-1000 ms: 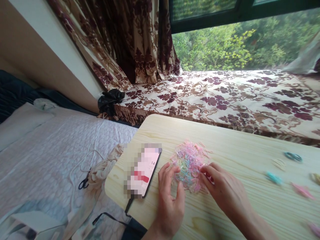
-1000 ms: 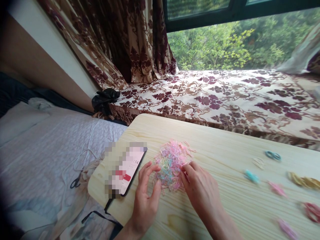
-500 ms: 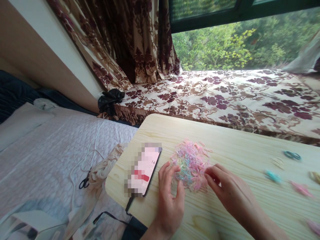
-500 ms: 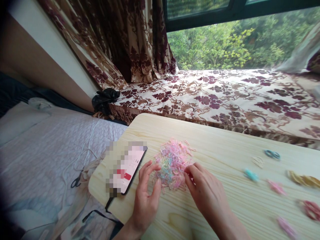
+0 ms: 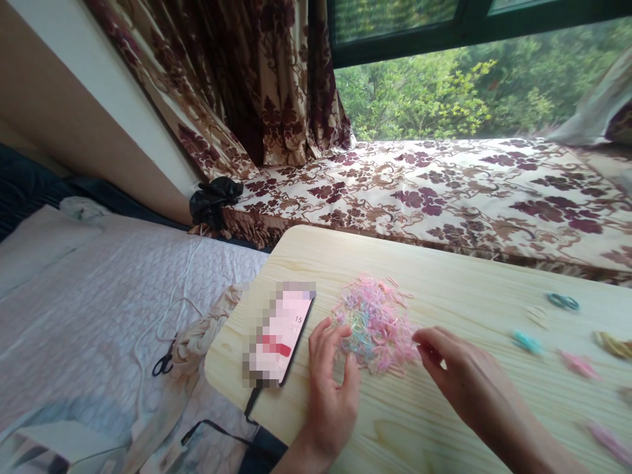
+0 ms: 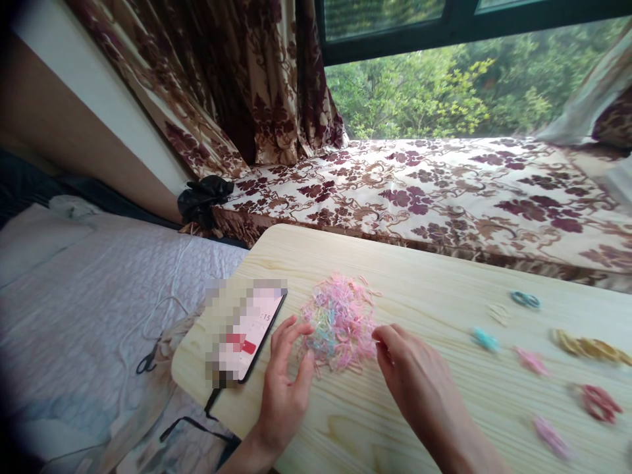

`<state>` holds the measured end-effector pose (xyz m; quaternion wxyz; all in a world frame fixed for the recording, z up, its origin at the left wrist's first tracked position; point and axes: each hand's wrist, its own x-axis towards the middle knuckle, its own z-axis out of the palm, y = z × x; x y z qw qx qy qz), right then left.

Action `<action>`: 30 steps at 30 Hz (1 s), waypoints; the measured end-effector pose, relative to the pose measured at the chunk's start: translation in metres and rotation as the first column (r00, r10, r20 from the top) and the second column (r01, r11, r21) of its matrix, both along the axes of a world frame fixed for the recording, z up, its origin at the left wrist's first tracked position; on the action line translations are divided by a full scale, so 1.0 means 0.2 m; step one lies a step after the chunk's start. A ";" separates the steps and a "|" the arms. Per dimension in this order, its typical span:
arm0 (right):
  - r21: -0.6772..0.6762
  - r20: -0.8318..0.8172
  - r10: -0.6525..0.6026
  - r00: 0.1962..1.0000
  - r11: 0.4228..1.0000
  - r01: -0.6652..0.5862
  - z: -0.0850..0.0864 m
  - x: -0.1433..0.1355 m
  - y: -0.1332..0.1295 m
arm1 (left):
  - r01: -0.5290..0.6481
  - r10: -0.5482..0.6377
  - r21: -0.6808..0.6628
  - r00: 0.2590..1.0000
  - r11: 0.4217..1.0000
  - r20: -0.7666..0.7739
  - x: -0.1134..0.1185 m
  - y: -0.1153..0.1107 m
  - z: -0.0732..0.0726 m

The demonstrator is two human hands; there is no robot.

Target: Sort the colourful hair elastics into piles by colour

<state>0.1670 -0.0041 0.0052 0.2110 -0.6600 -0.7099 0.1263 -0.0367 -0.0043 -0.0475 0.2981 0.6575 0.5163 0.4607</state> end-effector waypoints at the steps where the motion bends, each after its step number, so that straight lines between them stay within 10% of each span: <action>1: 0.015 0.007 -0.002 1.000 1.000 0.002 0.00 0.01 0.00 | -0.001 0.001 0.005 1.000 1.000 0.000 0.00 0.00 0.00; 14: 0.078 -0.034 0.019 0.999 0.997 -0.016 -0.02 0.12 -0.05 | 0.002 0.001 0.053 0.999 0.999 -0.049 -0.01 0.01 -0.01; 30: -0.105 -0.298 -0.249 0.921 0.968 0.228 -0.08 0.31 -0.13 | 0.000 0.004 0.063 0.998 0.998 -0.058 -0.01 0.00 -0.02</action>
